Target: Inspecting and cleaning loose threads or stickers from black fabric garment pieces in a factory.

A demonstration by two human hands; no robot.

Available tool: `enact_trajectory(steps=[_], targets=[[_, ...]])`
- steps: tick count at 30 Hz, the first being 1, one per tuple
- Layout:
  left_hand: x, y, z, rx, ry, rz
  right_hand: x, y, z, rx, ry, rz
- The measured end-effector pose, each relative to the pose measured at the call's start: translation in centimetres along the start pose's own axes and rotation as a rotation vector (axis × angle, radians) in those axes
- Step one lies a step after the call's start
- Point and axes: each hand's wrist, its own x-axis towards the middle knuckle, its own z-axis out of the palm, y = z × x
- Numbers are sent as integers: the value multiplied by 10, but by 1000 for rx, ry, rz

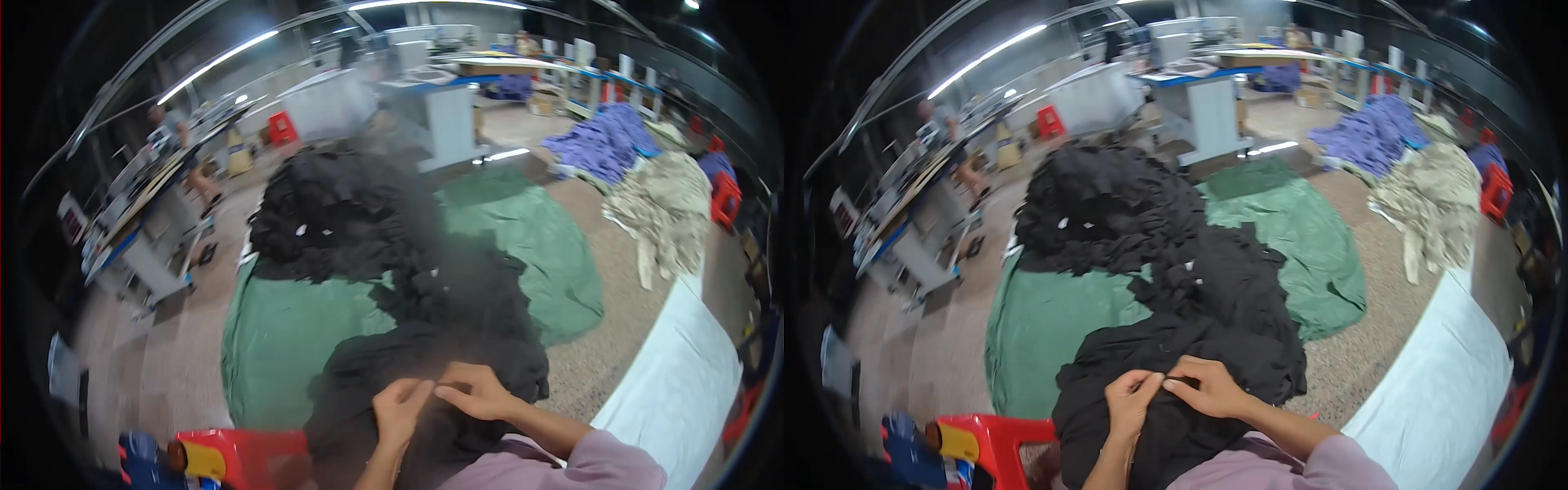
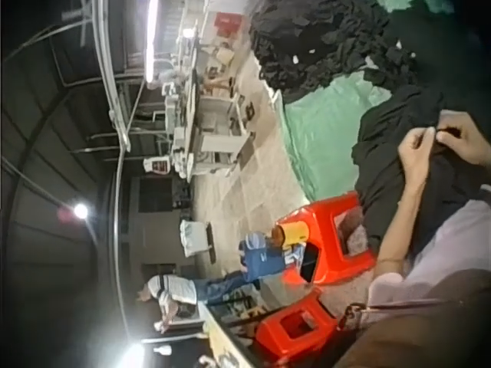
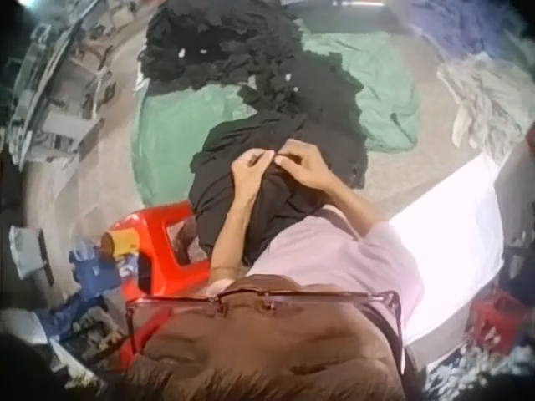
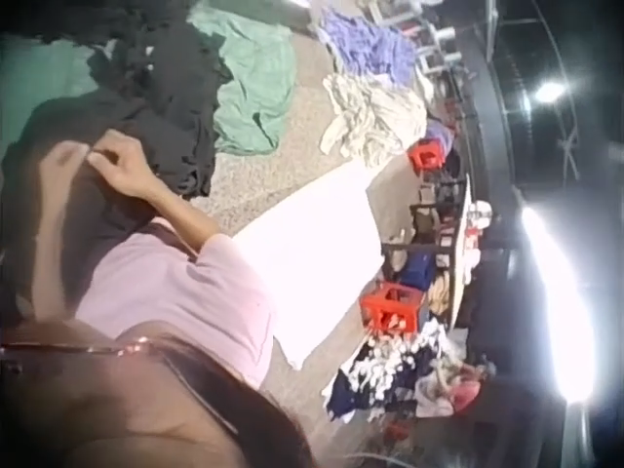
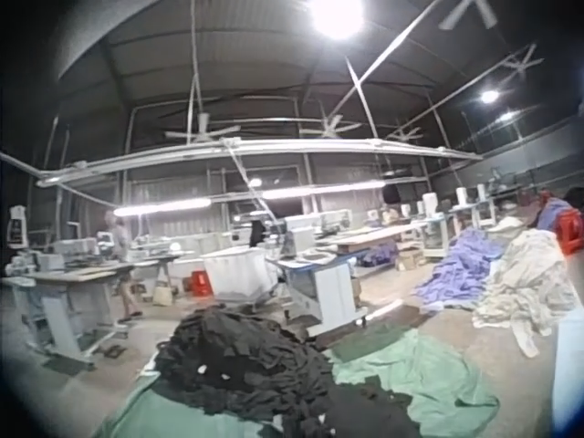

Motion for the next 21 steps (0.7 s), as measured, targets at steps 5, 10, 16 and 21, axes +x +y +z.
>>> enact_trajectory(steps=[5,10,16,21], targets=[[29,3,-16,439,-371,-237,-6,-23,2,-91,-23,-105],[52,13,-12,279,-686,-220,-9,-25,20,-255,-87,-302],[26,10,14,149,-268,10,-4,-17,20,-205,-30,-290],[25,-22,21,94,-8,55,-11,-17,6,-321,-79,-83]])
